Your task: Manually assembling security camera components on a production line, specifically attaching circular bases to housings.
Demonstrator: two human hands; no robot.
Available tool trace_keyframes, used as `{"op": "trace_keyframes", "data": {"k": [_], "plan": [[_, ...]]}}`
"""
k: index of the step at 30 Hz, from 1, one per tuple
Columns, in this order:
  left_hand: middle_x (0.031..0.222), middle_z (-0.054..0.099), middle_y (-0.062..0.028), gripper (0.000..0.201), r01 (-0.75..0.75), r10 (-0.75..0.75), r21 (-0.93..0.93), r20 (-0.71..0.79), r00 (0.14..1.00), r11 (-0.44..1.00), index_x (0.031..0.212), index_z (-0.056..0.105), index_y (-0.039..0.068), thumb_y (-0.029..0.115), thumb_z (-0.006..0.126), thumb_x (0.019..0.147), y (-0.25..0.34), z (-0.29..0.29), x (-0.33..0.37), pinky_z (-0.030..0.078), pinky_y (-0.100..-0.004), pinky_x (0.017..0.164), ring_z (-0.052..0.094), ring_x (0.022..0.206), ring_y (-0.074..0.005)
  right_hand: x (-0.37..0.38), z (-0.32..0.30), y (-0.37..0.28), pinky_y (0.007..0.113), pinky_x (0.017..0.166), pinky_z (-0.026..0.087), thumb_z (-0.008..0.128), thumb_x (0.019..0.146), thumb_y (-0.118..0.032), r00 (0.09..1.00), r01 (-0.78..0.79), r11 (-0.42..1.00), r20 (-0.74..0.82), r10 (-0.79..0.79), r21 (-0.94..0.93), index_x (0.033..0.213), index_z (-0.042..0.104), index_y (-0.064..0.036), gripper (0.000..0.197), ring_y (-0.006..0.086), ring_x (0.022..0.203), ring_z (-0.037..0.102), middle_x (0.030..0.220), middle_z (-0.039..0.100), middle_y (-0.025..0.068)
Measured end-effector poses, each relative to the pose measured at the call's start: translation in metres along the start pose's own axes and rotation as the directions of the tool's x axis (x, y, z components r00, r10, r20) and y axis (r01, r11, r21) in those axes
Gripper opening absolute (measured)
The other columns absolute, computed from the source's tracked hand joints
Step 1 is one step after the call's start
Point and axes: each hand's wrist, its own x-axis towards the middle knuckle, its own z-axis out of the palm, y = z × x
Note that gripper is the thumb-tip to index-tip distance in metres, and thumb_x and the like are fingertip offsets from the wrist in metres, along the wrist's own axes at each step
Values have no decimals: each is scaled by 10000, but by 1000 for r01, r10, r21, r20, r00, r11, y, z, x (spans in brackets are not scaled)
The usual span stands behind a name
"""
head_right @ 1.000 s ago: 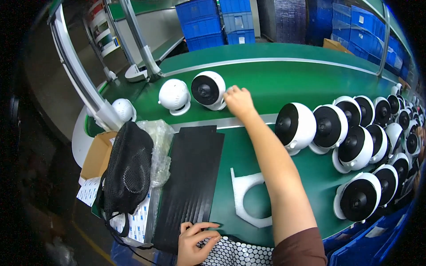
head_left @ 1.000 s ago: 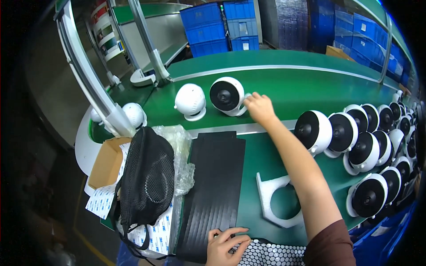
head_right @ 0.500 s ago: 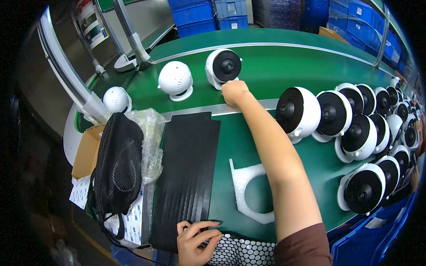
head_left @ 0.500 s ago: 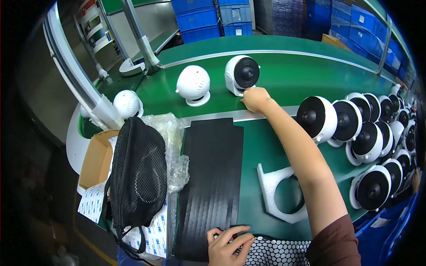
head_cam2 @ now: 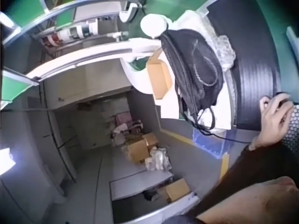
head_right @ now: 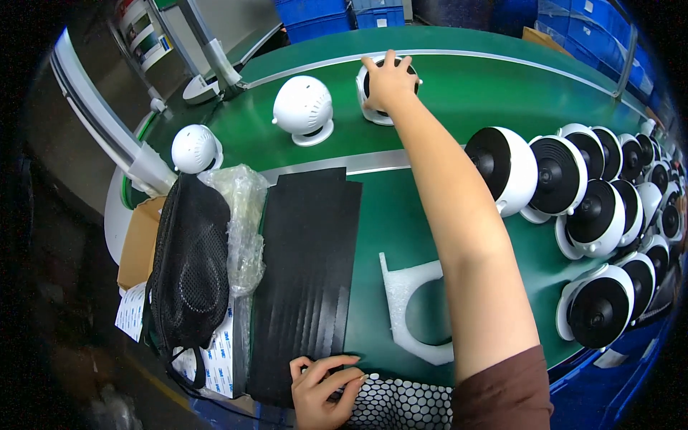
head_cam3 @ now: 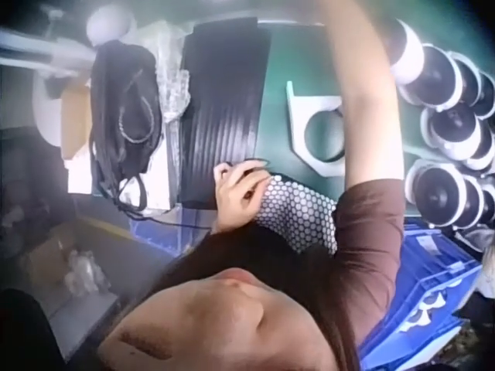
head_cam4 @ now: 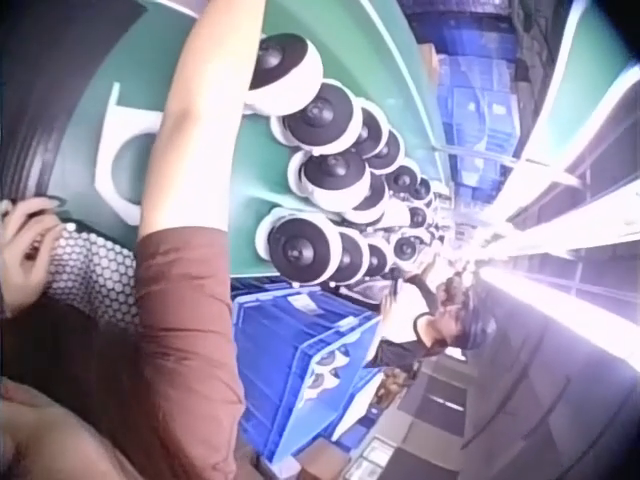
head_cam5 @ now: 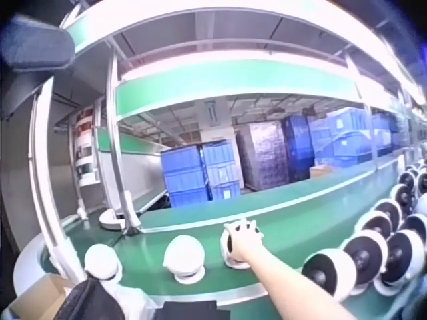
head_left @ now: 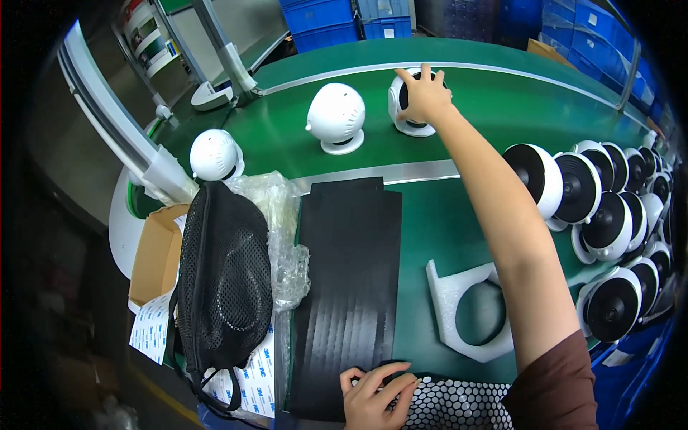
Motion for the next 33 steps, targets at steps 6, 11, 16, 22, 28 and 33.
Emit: {"op": "trace_keyframes", "data": {"k": [6,11,16,22,28,33], "plan": [[898,626,-37,98,96,-96,-10,14,995,995,773,644,79,69,671,679,-7,1,-6,331,-314,702,565,687,-174,6,7,-12,676,893,297,736,617,-281,992,-125,967,-32,121,-224,1335,281,-284,850,534,1227,209,1376,219,238],[890,625,-37,108,179,-180,15,80,980,984,783,647,80,72,671,677,-2,-5,0,327,-315,713,575,702,-173,-33,13,-60,709,917,216,766,569,-334,958,246,870,-242,-152,428,1400,100,-275,1066,452,1300,127,1424,93,248],[858,656,-16,61,117,-121,67,56,991,991,744,673,77,105,679,690,-7,-1,1,311,-272,718,581,723,-122,-27,45,-75,473,910,420,839,443,-289,930,263,862,-352,-107,433,1335,217,-228,1089,447,1179,312,1328,244,236],[829,646,-42,62,80,-82,90,22,996,993,759,666,64,103,664,711,-4,8,-3,341,-306,756,596,763,-166,-70,-41,-39,399,850,468,766,486,-521,997,-11,513,-27,67,858,1272,133,88,1179,365,1015,545,1170,454,310],[1025,607,-36,61,44,-35,66,-130,991,997,745,668,99,124,676,689,-6,7,-6,341,-273,718,461,646,-161,-190,-128,19,375,673,498,579,703,-520,923,-196,287,275,-268,938,1109,573,-65,610,236,883,595,999,597,132],[860,614,2,46,-191,205,118,-126,971,975,719,658,97,111,680,681,16,8,-7,328,-283,718,416,492,-132,-256,-142,56,348,543,540,579,654,-570,828,-336,465,492,-269,819,994,619,25,687,234,657,645,820,638,161]]}}
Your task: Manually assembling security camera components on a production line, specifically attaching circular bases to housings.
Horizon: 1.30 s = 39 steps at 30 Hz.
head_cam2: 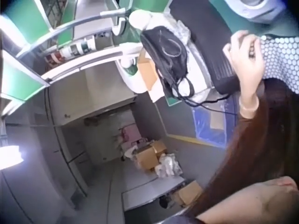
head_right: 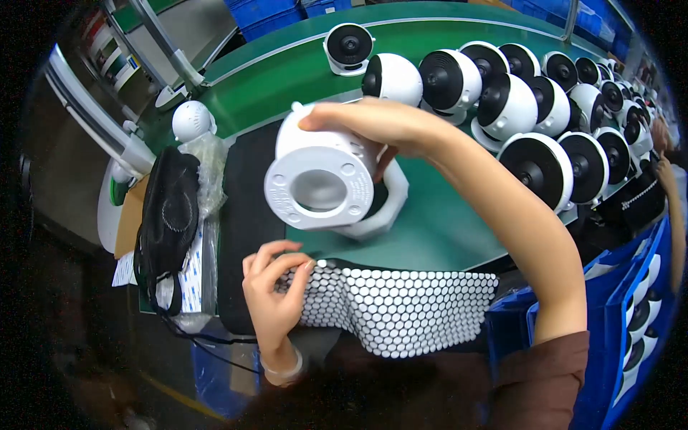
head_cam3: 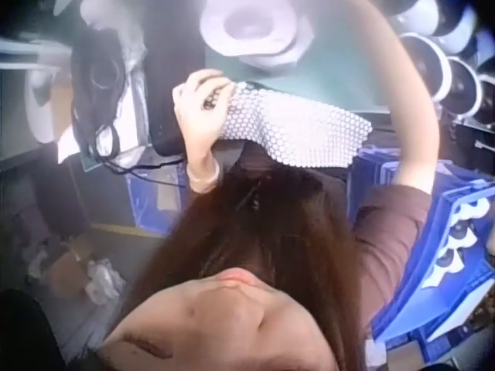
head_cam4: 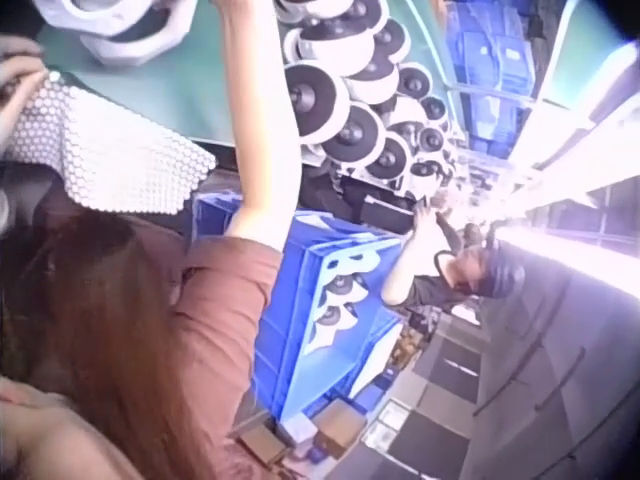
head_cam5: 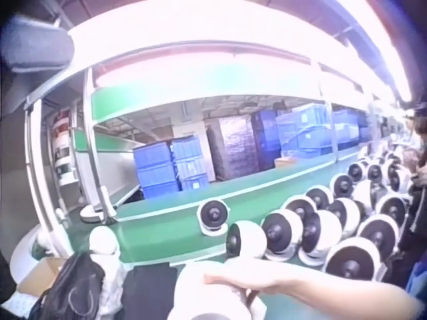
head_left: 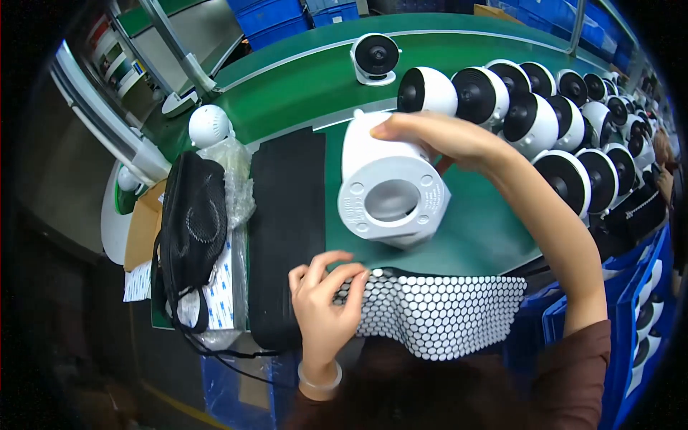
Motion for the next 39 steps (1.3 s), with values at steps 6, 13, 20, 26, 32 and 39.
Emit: {"op": "trace_keyframes", "data": {"k": [6,13,20,26,32,39], "plan": [[872,584,-79,74,-33,49,-159,97,994,987,705,655,53,84,687,646,21,18,19,364,-296,684,469,646,-172,-4,-9,13,373,696,488,428,820,-528,984,-103,921,96,150,-377,1095,585,-56,568,225,877,596,917,622,162],[787,572,-46,82,-19,46,-183,140,989,983,723,656,54,76,690,652,32,18,22,369,-284,664,493,722,-183,-2,-14,58,380,749,424,366,927,-336,970,202,884,-41,-242,-421,1116,553,-60,383,302,838,566,823,623,128],[683,601,-32,51,-13,46,-200,161,986,980,676,625,27,20,660,639,41,-13,5,325,-289,708,517,663,-150,-129,28,50,259,652,468,646,774,-135,850,441,841,-157,-503,-312,912,629,-6,189,180,700,613,788,639,106],[663,574,-24,125,-226,234,-75,136,963,971,733,642,51,61,674,613,57,-11,9,297,-321,706,510,624,-171,-146,56,73,264,564,448,658,739,-62,893,411,903,-147,-426,-122,845,655,0,123,184,635,598,739,636,109],[642,488,19,280,-285,286,-44,256,923,958,840,690,100,141,730,566,65,-11,8,247,-330,693,441,629,-149,-159,55,76,272,512,416,666,700,-22,859,425,872,-194,-473,-245,830,660,-13,130,197,572,558,683,620,80],[659,543,23,187,-266,275,-72,190,942,961,732,676,99,51,713,555,69,-2,7,249,-333,698,457,609,-137,-158,52,70,257,563,448,677,684,-13,877,399,895,-202,-436,-201,886,653,-21,204,188,623,575,740,624,100]]}}
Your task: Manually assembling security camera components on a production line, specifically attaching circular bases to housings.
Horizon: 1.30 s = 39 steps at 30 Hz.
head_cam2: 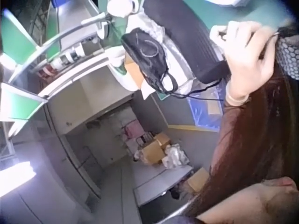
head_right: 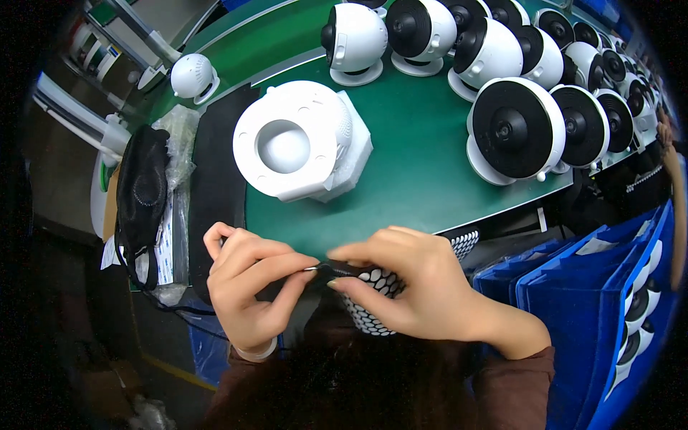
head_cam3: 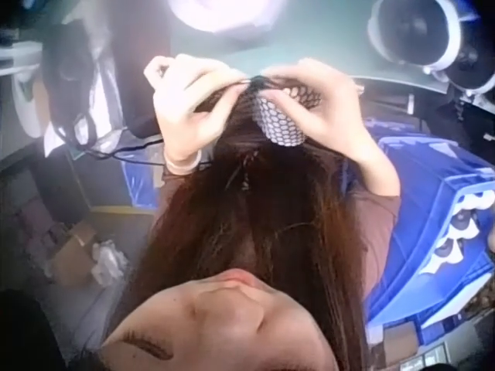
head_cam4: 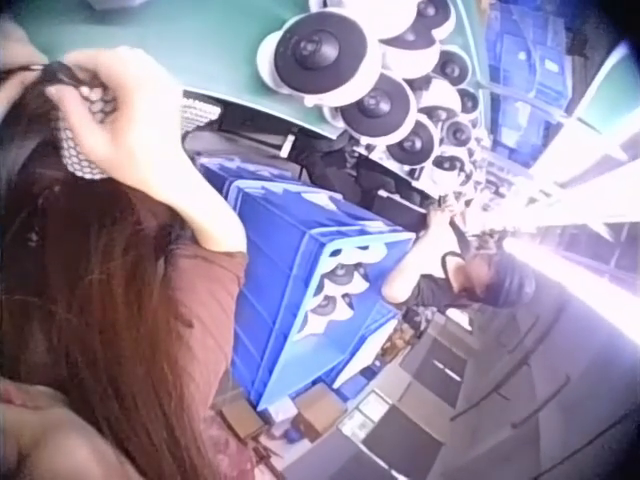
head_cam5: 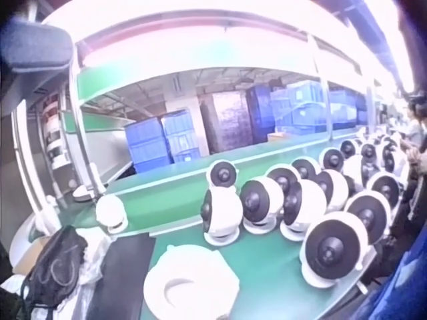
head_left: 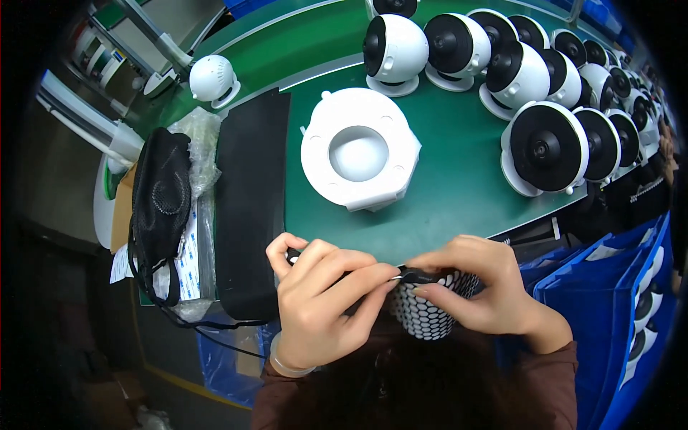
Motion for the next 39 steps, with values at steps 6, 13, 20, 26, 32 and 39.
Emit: {"op": "trace_keyframes", "data": {"k": [6,13,20,26,32,39], "plan": [[630,539,23,196,28,-28,-19,-6,1000,999,725,672,98,20,692,546,-1,5,2,248,-327,677,450,601,-140,1,4,5,250,595,492,663,688,31,995,58,997,-89,-54,41,875,632,6,191,199,674,649,794,653,109],[618,512,32,183,-68,68,31,-2,998,997,720,668,98,35,686,548,0,10,3,233,-327,658,419,575,-139,6,1,5,259,631,473,693,634,32,991,60,997,-120,-53,51,790,628,-19,176,196,706,606,805,633,102],[611,503,27,169,-48,49,79,-16,999,996,715,664,96,47,687,555,-2,10,5,231,-328,654,408,568,-148,15,0,3,263,618,472,680,638,37,992,83,996,-90,-87,-45,749,612,-21,143,194,698,608,775,625,91],[820,588,-29,120,277,-286,-70,-188,940,958,741,666,92,73,699,627,-30,21,-7,287,-297,718,428,590,-120,24,-5,-15,277,642,486,635,672,54,975,133,991,-175,-134,-16,766,605,2,111,210,726,616,801,629,125],[941,615,-75,126,230,-306,-376,-157,939,898,771,673,77,65,698,648,-43,36,2,298,-283,744,489,615,-107,67,20,2,254,638,486,617,697,81,953,193,961,-195,-232,-199,799,584,34,116,196,711,620,846,637,127],[945,607,-52,162,104,-162,-232,-247,955,967,782,670,94,59,704,627,-42,43,2,254,-291,673,426,515,-107,73,28,1,232,588,466,646,684,58,949,117,937,-241,-203,-329,777,594,12,116,149,640,586,724,605,77]]}}
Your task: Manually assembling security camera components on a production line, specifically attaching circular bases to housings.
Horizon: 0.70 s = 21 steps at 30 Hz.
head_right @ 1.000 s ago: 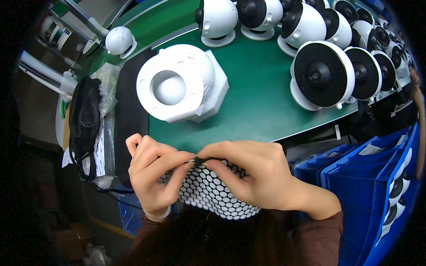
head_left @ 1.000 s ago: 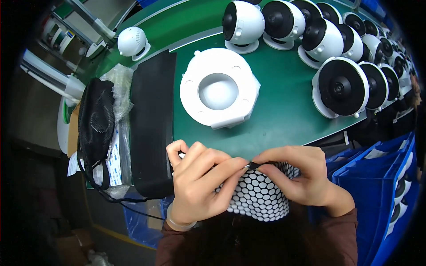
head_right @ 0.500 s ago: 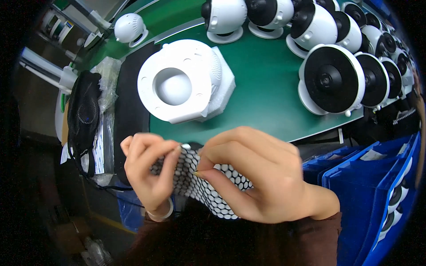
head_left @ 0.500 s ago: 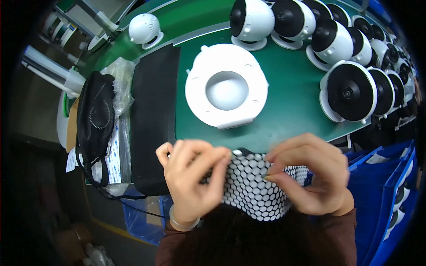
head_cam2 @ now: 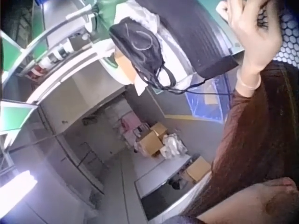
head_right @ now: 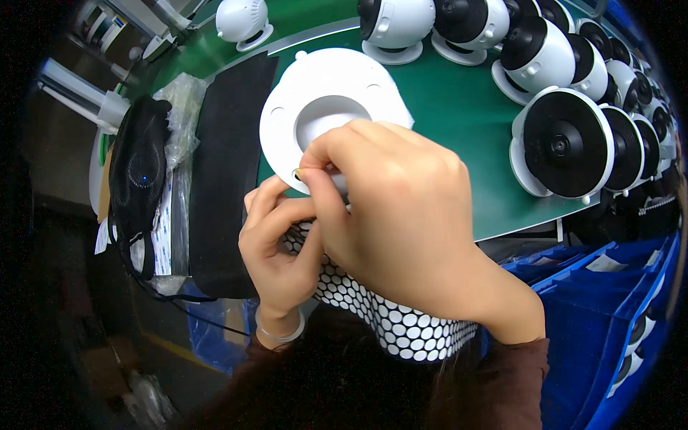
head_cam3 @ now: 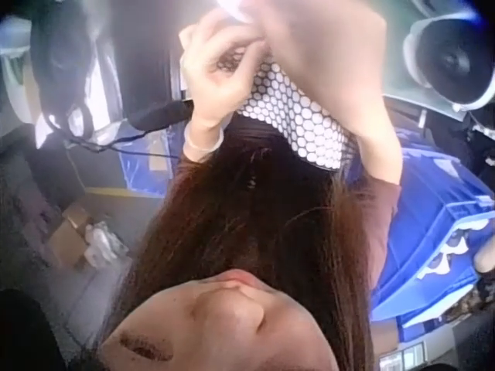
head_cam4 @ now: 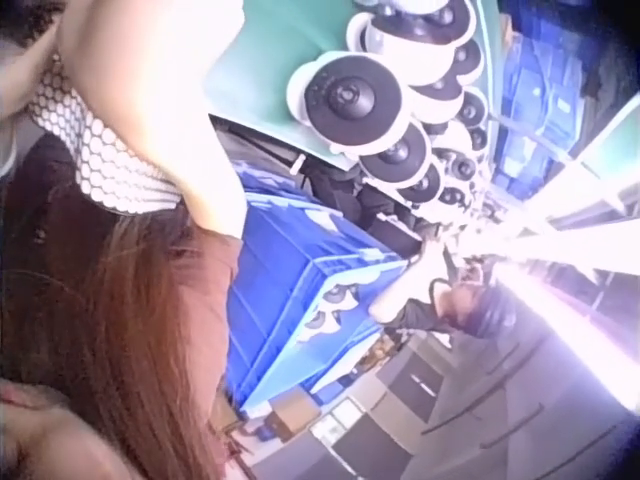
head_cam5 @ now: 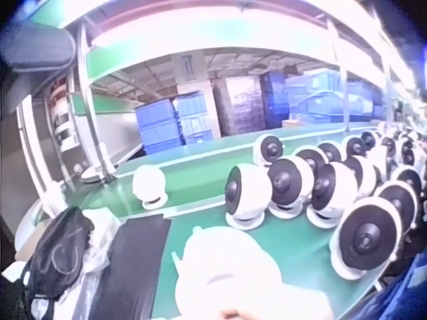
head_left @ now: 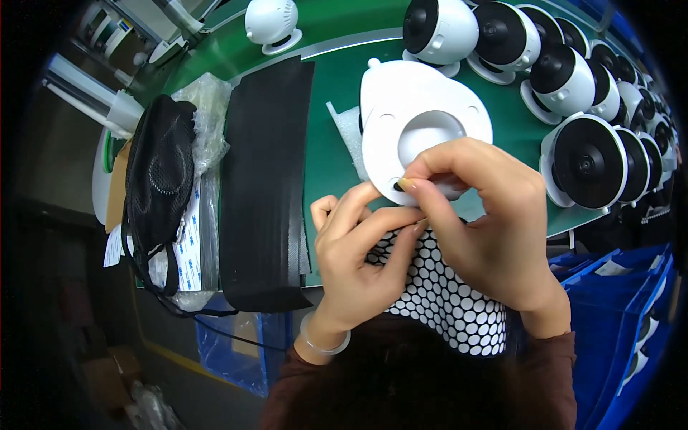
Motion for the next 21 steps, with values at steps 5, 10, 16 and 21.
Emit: {"op": "trace_keyframes", "data": {"k": [5,10,16,21], "plan": [[939,606,-41,188,-29,29,-13,5,1000,999,802,666,102,54,704,625,-2,1,1,238,-296,658,421,515,-107,0,2,1,210,586,450,644,689,54,1000,-11,1000,2,11,10,773,598,13,104,115,632,561,729,602,61],[923,602,-24,187,-39,39,-14,-12,999,999,787,659,110,44,698,616,-1,1,2,232,-299,652,412,518,-110,1,4,0,206,583,444,643,693,47,1000,-14,1000,20,15,-22,767,600,10,92,108,630,555,723,600,60],[896,597,-20,171,-36,37,20,-11,999,999,767,651,110,49,698,615,-1,-3,2,233,-302,647,415,520,-112,5,2,-3,201,590,455,653,705,29,998,3,999,60,0,-50,828,591,16,138,98,650,583,693,596,54],[945,614,-37,156,15,-15,60,3,1000,998,746,659,104,51,703,605,3,-16,-4,249,-283,670,404,499,-95,7,-4,-3,200,630,486,572,791,31,983,-164,926,-18,180,341,1070,494,30,290,106,741,622,726,623,65]]}}
